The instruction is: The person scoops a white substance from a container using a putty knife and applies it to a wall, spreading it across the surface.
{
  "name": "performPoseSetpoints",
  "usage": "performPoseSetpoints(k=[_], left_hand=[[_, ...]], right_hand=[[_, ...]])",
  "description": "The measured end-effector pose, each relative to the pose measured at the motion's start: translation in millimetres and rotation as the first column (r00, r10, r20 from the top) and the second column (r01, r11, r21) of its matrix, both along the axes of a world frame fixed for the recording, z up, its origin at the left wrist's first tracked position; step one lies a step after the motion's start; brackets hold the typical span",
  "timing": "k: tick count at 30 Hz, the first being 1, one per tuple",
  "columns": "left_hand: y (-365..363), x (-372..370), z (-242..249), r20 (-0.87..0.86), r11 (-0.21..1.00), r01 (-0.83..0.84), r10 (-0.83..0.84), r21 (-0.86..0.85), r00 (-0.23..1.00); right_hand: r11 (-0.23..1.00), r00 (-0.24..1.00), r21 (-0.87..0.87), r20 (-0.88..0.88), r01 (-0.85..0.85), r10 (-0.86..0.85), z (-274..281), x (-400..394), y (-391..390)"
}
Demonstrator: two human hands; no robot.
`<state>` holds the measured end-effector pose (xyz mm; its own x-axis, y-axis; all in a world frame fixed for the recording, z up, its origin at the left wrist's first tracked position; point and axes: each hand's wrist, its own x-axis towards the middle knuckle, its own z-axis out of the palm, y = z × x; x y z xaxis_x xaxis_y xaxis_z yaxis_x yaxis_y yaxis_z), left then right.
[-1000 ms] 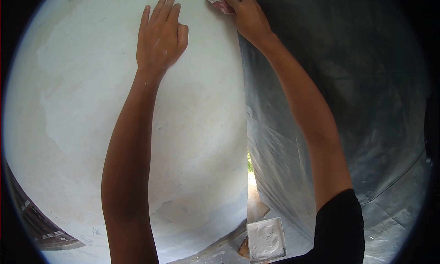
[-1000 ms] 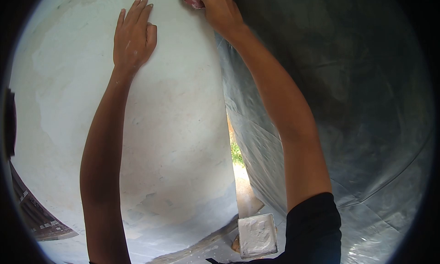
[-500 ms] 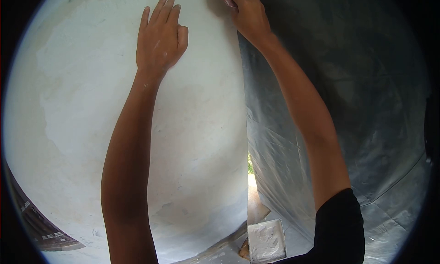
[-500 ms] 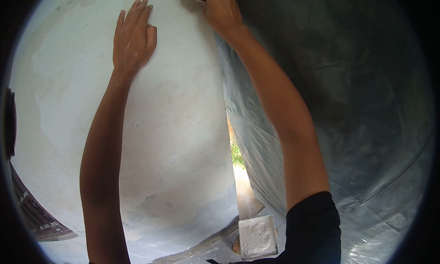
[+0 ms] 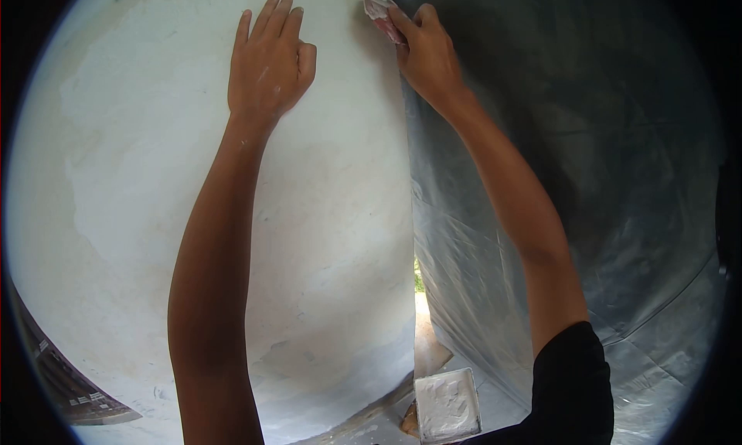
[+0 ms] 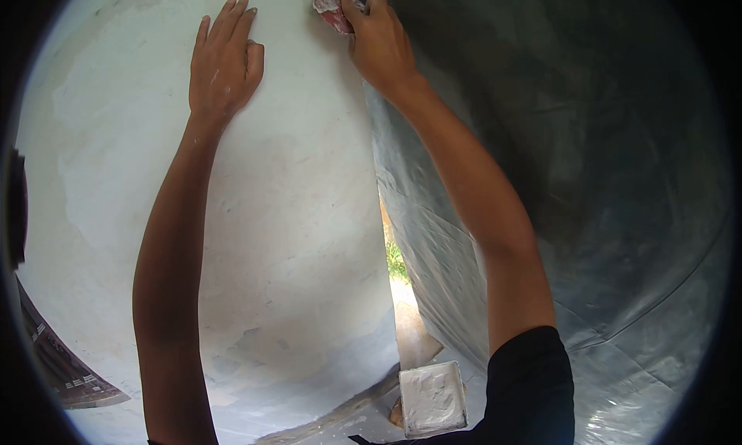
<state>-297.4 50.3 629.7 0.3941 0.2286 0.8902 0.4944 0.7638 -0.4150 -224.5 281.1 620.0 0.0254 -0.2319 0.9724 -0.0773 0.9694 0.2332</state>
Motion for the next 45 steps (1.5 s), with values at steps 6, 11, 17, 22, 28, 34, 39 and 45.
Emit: performPoseSetpoints(k=[6, 11, 17, 22, 28, 34, 39, 45], left_hand=[[-2, -2, 1, -0.01, 1.0, 0.015, -0.015, -0.011, 1.0], [-5, 5, 1, 0.132, 0.997, 0.023, -0.013, -0.072, 0.991], [-4, 1, 1, 0.125, 0.997, 0.049, -0.041, -0.055, 0.991], [-5, 6, 2, 0.117, 0.994, 0.093, -0.085, -0.062, 0.989], [-6, -4, 6, 0.01, 0.985, 0.168, -0.168, -0.036, 0.986], [-48, 0, 39, 0.175, 0.954, 0.227, -0.193, -0.197, 0.965], [-44, 3, 35, 0.138, 0.98, 0.135, -0.115, -0.145, 0.984], [-40, 5, 33, 0.127, 0.991, 0.069, -0.054, -0.117, 0.99]], right_hand=[[0.991, 0.991, 0.077, -0.093, 0.108, -0.101, 6, -28, -2], [0.996, 0.993, -0.025, 0.079, -0.083, 0.085, -40, 6, -1], [0.686, 0.67, -0.636, 0.339, -0.353, 0.66, 0, 56, 7], [0.667, 0.664, -0.643, 0.315, -0.377, 0.678, 10, 69, -6], [0.545, 0.685, -0.652, 0.055, -0.526, 0.727, 20, 59, -18], [0.657, 0.746, -0.511, 0.046, -0.554, 0.665, 33, 64, -23], [0.985, 0.999, -0.167, 0.028, -0.032, 0.037, 38, 46, -35], [0.993, 0.993, 0.092, -0.091, -0.068, 0.076, 31, 16, -52]])
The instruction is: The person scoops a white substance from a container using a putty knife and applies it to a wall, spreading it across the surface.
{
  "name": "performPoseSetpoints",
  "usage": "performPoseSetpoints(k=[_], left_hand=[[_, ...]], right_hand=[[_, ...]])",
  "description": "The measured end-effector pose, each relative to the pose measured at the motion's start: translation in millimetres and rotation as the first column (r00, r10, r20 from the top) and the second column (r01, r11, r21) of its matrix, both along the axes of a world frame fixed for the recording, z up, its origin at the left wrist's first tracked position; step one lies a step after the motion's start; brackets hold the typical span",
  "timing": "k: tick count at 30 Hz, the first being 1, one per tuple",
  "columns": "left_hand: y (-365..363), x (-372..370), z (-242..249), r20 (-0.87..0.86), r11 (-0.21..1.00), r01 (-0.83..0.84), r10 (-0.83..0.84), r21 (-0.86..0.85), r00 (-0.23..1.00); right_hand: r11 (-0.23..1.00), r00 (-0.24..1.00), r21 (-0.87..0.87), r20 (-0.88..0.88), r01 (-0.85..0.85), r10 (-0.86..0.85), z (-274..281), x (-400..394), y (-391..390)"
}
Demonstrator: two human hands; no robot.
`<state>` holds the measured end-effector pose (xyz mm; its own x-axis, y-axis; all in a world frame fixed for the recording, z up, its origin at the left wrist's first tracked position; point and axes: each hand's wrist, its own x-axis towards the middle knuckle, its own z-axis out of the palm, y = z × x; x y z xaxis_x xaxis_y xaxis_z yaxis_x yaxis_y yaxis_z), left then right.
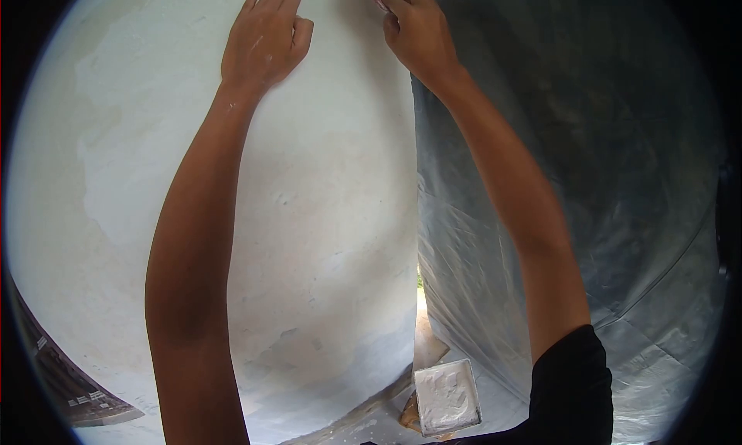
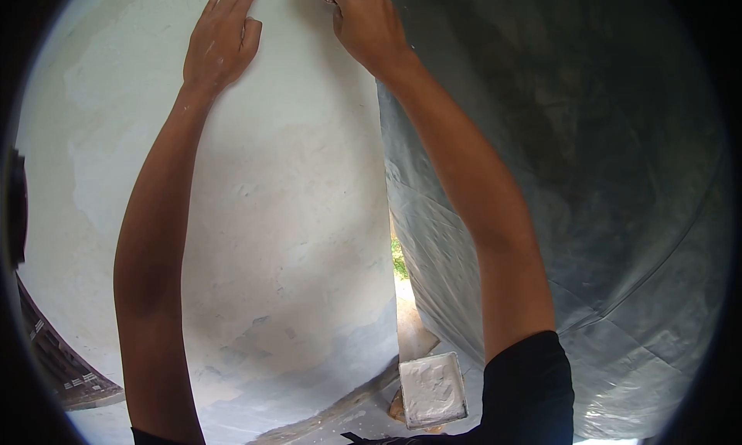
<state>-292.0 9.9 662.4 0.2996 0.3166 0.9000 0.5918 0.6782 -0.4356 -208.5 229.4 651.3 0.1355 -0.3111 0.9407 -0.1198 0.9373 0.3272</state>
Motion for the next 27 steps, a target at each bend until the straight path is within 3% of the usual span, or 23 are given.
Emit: performPoseSetpoints(k=[2, 3, 5, 8, 17, 23, 27], left_hand=[[0, 1, 1, -0.009, 1.0, -0.004, 0.004, -0.001, 1.0], [0, 1, 1, -0.006, 1.0, -0.006, 0.006, 0.003, 1.0], [1, 0, 1, -0.002, 1.0, -0.013, 0.013, 0.007, 1.0], [1, -1, 0, -0.011, 1.0, -0.019, 0.019, 0.016, 1.0], [0, 1, 1, -0.019, 1.0, 0.0, 0.0, 0.025, 1.0], [1, 2, 1, -0.026, 0.999, -0.043, 0.043, 0.021, 0.999], [0, 2, 2, -0.019, 0.999, -0.03, 0.031, 0.022, 0.999]], right_hand=[[0.968, 0.969, 0.092, -0.105, 0.232, -0.222, 1, -12, -2], [0.969, 0.969, 0.092, -0.108, 0.23, -0.22, 2, -19, -2], [0.987, 0.994, 0.134, -0.068, 0.089, -0.081, 1, -35, 1], [0.989, 0.999, 0.147, 0.03, 0.017, -0.022, 1, -50, 13], [0.982, 0.981, 0.186, 0.195, -0.035, -0.002, -36, -33, 26], [0.985, 0.975, 0.16, 0.22, -0.06, 0.024, -88, -8, 22], [0.989, 0.984, 0.123, 0.168, -0.08, 0.059, -72, 11, 13]])
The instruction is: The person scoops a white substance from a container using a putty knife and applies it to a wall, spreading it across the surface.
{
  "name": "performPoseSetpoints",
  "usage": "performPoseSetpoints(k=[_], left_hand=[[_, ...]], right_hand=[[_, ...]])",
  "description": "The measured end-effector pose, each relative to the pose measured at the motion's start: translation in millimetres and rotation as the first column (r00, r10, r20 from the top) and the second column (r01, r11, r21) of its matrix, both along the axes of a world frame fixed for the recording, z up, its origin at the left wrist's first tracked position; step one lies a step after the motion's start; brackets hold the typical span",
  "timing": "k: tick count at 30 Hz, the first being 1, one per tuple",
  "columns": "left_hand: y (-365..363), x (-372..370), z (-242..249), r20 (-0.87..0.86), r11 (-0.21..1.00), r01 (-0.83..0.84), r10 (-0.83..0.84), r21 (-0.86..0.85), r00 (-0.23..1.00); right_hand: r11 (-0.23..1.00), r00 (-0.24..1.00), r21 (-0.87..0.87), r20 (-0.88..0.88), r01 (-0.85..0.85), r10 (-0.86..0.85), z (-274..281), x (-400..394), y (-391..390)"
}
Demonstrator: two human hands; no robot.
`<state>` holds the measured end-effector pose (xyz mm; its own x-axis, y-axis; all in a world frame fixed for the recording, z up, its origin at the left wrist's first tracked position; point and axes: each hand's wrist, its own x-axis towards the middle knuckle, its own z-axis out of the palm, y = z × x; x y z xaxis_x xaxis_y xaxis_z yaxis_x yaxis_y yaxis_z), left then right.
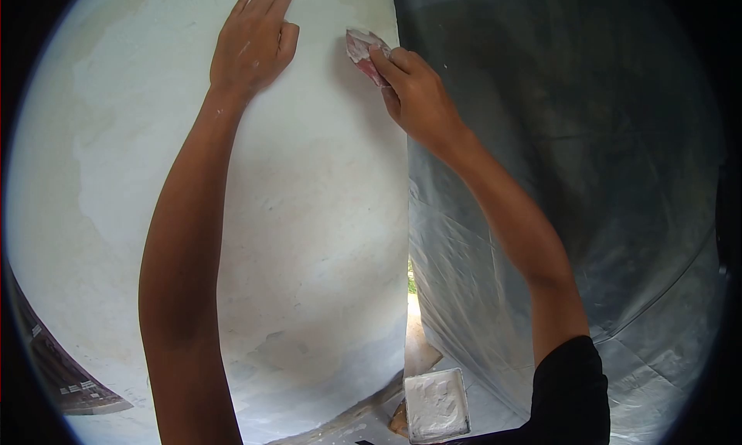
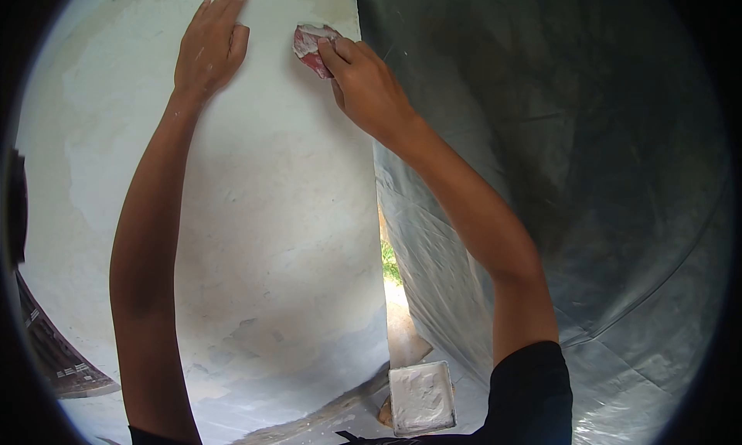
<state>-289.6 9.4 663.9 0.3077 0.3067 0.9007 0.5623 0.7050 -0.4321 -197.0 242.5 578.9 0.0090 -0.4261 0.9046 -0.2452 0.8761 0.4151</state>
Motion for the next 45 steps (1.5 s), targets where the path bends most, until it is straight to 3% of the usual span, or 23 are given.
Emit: performPoseSetpoints(k=[4, 6, 8, 14, 18, 20, 22, 24, 29, 31, 35, 37, 42, 45], left_hand=[[0, 0, -1, 0.002, 1.0, 0.024, -0.024, -0.007, 1.0], [0, 2, -1, -0.001, 1.0, 0.018, -0.018, -0.009, 1.0], [-1, 1, -2, 0.001, 1.0, 0.013, -0.013, -0.013, 1.0], [-1, -1, -2, -0.025, 1.0, 0.022, -0.022, 0.002, 0.999], [1, -1, -1, -0.002, 1.0, 0.002, -0.002, 0.013, 1.0], [1, 0, -2, 0.002, 1.0, -0.014, 0.014, 0.015, 1.0], [0, 1, -2, -0.014, 1.0, -0.018, 0.018, 0.012, 1.0], [0, -1, -3, -0.023, 1.0, -0.011, 0.011, 0.013, 1.0], [0, -2, -3, -0.03, 1.0, -0.007, 0.007, 0.014, 1.0], [1, -3, -3, -0.016, 1.0, 0.016, -0.016, 0.017, 1.0], [0, -3, -4, -0.029, 1.0, -0.001, 0.001, 0.007, 1.0], [1, -4, -3, -0.039, 1.0, -0.009, 0.01, 0.021, 0.999], [0, -2, -3, -0.033, 1.0, 0.027, -0.027, 0.013, 0.999], [0, -2, -3, -0.037, 1.0, 0.025, -0.024, 0.015, 0.999]], right_hand=[[0.998, 0.975, 0.007, -0.213, 0.063, -0.06, 50, -22, -3], [0.994, 0.976, 0.002, -0.185, 0.113, -0.111, 57, -43, -4], [0.986, 0.975, -0.003, -0.153, 0.164, -0.162, 46, -53, -5], [0.999, 0.999, -0.014, -0.019, 0.038, -0.038, -27, -33, -16], [0.998, 0.989, -0.053, -0.145, -0.024, 0.016, 15, -24, -10], [0.992, 0.971, -0.117, -0.228, 0.047, -0.073, 47, -28, -6], [0.988, 0.976, -0.109, -0.177, 0.111, -0.129, 56, -47, 3], [0.98, 0.974, -0.095, -0.128, 0.173, -0.185, 47, -52, -1], [0.993, 0.993, -0.082, -0.079, 0.081, -0.088, -22, -35, -24], [0.995, 0.997, -0.099, -0.067, 0.03, -0.036, -13, -24, -27], [0.992, 0.974, -0.126, -0.224, -0.012, -0.017, 40, -29, -14], [0.968, 0.977, -0.19, -0.107, 0.162, -0.184, 49, -38, -8], [0.986, 0.985, -0.104, -0.094, 0.132, -0.142, -23, -45, -16], [0.995, 0.994, -0.09, -0.098, 0.046, -0.055, -21, -30, -24]])
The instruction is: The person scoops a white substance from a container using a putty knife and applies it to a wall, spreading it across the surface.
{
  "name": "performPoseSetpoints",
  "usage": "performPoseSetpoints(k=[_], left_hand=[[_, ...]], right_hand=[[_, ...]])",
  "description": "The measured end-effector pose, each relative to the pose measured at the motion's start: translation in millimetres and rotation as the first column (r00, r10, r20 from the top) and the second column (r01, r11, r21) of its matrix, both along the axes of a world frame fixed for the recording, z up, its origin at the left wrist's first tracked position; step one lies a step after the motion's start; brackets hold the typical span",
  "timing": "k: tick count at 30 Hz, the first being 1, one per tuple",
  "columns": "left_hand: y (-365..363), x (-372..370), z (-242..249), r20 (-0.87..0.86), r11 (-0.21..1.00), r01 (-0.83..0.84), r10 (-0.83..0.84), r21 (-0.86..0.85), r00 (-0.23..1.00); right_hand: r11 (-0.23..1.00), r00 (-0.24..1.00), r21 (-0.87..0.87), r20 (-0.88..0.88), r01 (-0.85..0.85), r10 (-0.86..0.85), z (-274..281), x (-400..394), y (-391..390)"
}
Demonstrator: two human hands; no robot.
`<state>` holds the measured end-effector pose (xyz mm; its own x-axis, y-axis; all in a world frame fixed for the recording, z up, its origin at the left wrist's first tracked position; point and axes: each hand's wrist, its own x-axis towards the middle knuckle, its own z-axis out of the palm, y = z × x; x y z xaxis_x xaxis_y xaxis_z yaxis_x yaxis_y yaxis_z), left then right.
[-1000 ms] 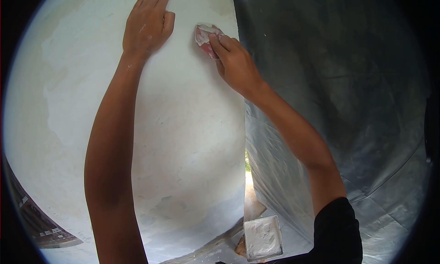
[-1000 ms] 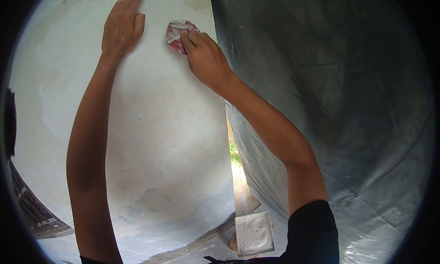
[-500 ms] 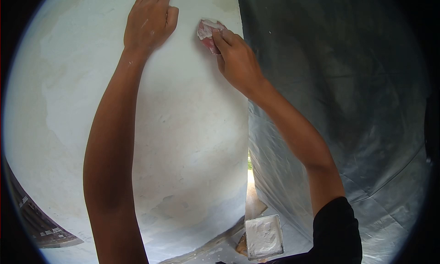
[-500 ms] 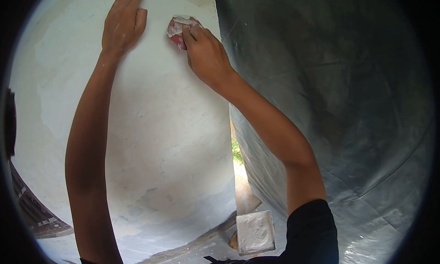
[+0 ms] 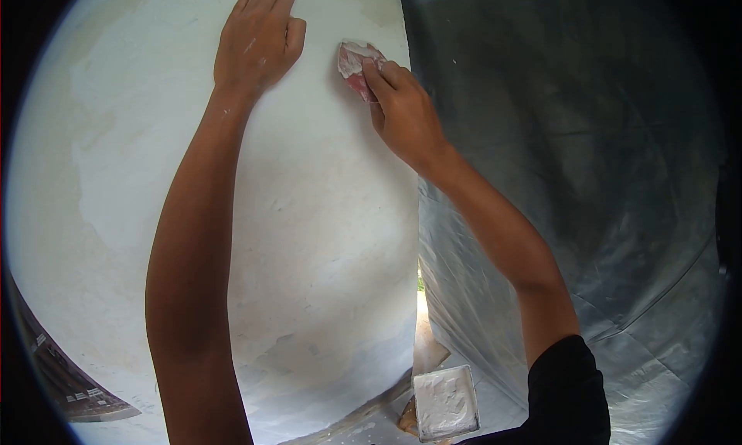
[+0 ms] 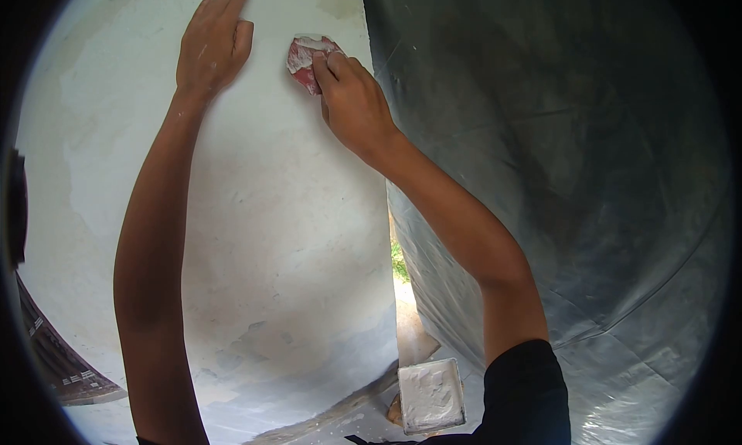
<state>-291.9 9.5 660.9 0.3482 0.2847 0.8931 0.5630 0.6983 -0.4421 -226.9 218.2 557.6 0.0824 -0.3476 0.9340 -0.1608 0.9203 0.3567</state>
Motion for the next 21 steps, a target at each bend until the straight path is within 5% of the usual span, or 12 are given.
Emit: performPoseSetpoints(k=[7, 17, 21], left_hand=[[1, 0, 0, 0.011, 1.0, -0.006, 0.006, -0.002, 1.0], [0, -3, 2, -0.012, 1.0, 0.001, 0.0, 0.013, 1.0], [1, 1, -1, 0.013, 1.0, -0.007, 0.007, 0.0, 1.0]], right_hand=[[0.999, 0.985, -0.021, -0.171, -0.026, 0.022, 107, -15, 7], [0.999, 0.998, 0.036, 0.055, -0.007, 0.005, 36, 9, 2], [0.997, 0.992, 0.075, -0.128, 0.029, -0.019, 79, 5, 6]])
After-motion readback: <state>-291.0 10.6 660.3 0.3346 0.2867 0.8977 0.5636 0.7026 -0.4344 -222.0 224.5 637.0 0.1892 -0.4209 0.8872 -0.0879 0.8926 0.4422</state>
